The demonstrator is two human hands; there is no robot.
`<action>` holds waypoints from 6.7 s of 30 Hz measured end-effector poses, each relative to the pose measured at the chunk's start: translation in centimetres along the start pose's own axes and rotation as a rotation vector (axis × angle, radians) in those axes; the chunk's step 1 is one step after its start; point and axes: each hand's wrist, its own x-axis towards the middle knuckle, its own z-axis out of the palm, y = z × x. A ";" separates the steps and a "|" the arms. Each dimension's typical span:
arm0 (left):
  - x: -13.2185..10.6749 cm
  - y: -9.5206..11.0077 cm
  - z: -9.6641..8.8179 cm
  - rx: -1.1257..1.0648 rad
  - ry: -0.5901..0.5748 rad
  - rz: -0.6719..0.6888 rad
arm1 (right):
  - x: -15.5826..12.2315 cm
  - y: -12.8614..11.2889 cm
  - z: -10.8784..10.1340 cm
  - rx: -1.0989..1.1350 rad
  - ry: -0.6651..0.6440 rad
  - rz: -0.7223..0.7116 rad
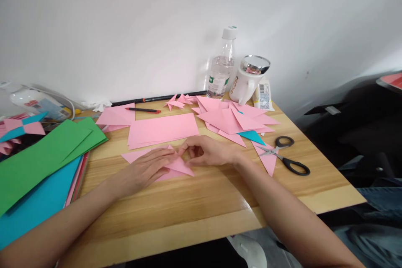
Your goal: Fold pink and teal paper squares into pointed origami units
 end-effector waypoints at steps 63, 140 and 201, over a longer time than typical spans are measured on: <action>0.2 -0.3 -0.3 0.072 0.025 0.154 | 0.6 1.4 1.0 -0.046 0.000 -0.077; 0.6 -0.3 -0.8 0.026 0.029 0.197 | 0.5 1.4 0.9 -0.037 -0.045 -0.057; 0.2 0.3 -0.9 -0.067 -0.043 0.151 | -0.5 0.3 -0.5 -0.250 -0.088 0.007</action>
